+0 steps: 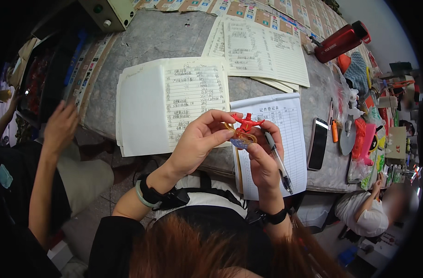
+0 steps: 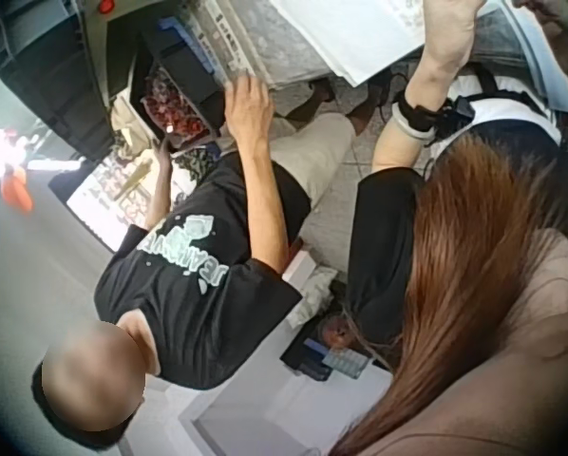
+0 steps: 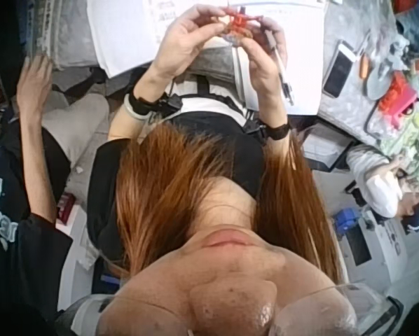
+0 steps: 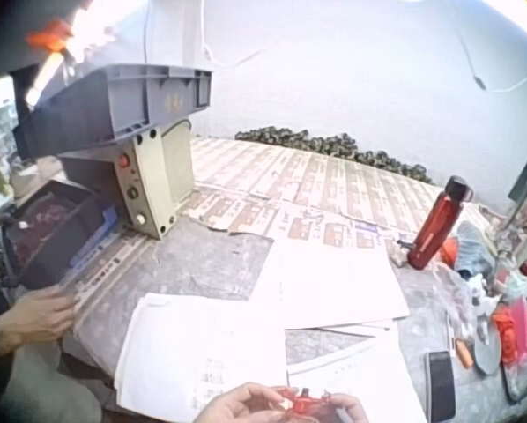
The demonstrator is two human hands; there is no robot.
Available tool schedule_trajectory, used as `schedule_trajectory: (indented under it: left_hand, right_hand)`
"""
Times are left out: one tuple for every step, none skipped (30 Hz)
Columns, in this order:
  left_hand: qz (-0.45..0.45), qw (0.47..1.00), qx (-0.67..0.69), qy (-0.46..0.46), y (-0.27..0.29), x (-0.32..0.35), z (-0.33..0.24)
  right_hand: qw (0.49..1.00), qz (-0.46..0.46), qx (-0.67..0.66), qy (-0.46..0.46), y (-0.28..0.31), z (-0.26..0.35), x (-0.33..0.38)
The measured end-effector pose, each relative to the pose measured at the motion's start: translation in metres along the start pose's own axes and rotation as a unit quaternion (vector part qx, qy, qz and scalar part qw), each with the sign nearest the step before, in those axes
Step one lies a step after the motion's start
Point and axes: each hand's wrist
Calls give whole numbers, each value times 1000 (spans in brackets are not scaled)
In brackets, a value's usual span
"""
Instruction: Filling out a logbook or notebook while inspecting small figurines on a workbench.
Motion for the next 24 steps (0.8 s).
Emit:
schedule_trajectory:
  left_hand:
    - [0, 1000, 1, -1, -1, 0, 0]
    - [-3, 1000, -3, -2, -1, 0, -1]
    - [-4, 1000, -8, -3, -1, 0, -2]
    - [-3, 1000, -7, -3, -1, 0, -1]
    - [-1, 1000, -24, -12, -1, -1, -1]
    - [0, 999, -39, -20, -2, 0, -1]
    - [1, 999, -38, -19, -2, 0, 0]
    - [0, 999, -41, -23, -3, 0, 0]
    - [-5, 999, -45, -29, -3, -1, 0]
    - [-6, 999, -45, -29, -3, -1, -1]
    - [-10, 998, -59, -30, -3, -1, -1]
    - [-14, 997, -73, -31, -3, 0, -1]
    - [-14, 997, -73, -31, -3, 0, -2]
    - [-13, 996, -76, -32, -3, 1, -2]
    - [-11, 996, -80, -31, -3, 1, -2]
    - [-11, 996, -80, -31, -3, 1, -2]
    - [-8, 996, -83, -33, -2, 1, -2]
    - [-4, 996, -86, -34, -2, 0, -2]
    - [-2, 996, -86, -33, -2, -1, -1]
    - [-4, 996, -89, -29, -3, -2, 0]
    - [-10, 995, -95, -26, -3, -2, 1]
    - [-12, 995, -96, -27, -3, -1, 1]
    - [-1, 996, -89, -6, -3, -1, 3]
    - [12, 997, -81, 16, -4, 0, 3]
  right_hand:
    - [1000, 0, 1, 0, 1, -1, 0]
    - [1000, 5, -3, -2, 2, -1, 0]
    - [1000, 10, -7, -2, 2, -2, -1]
    - [1000, 9, -6, -1, 2, -2, -2]
    - [1000, 8, -9, -5, 2, -1, -2]
    - [1000, 5, -12, -9, 2, -1, -1]
    - [1000, 4, -11, -9, 2, -1, -1]
    - [999, -1, -25, -22, 2, -1, -1]
    - [999, -2, -41, -36, 3, -1, -3]
    - [998, -2, -41, -37, 4, -3, -3]
    - [998, 0, -42, -41, 6, -5, -4]
    - [998, 2, -43, -45, 7, -5, -4]
    - [998, 2, -43, -45, 7, -5, -4]
    - [999, 0, -24, -42, 7, -6, -4]
    - [999, -2, -6, -38, 7, -6, -4]
    - [999, -2, -6, -39, 6, -6, -4]
    - [999, -8, -20, -30, 5, -6, -3]
    - [999, -15, -34, -21, 4, -5, -3]
    - [999, -17, -34, -20, 2, -4, -2]
    - [999, -36, 19, 16, 1, -4, 1]
    - [995, -50, 69, 48, -1, -5, 2]
    - [995, -49, 68, 47, 0, -8, 2]
    - [965, -49, 212, 148, 3, -12, 1]
    - [903, -49, 350, 245, 3, -14, 3]
Point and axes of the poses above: each hand's wrist, its own x-axis away from the middle knuckle, its own y-axis out of the back of the hand, z = x × y, and after that the axes turned 7 degrees about x, right-handed
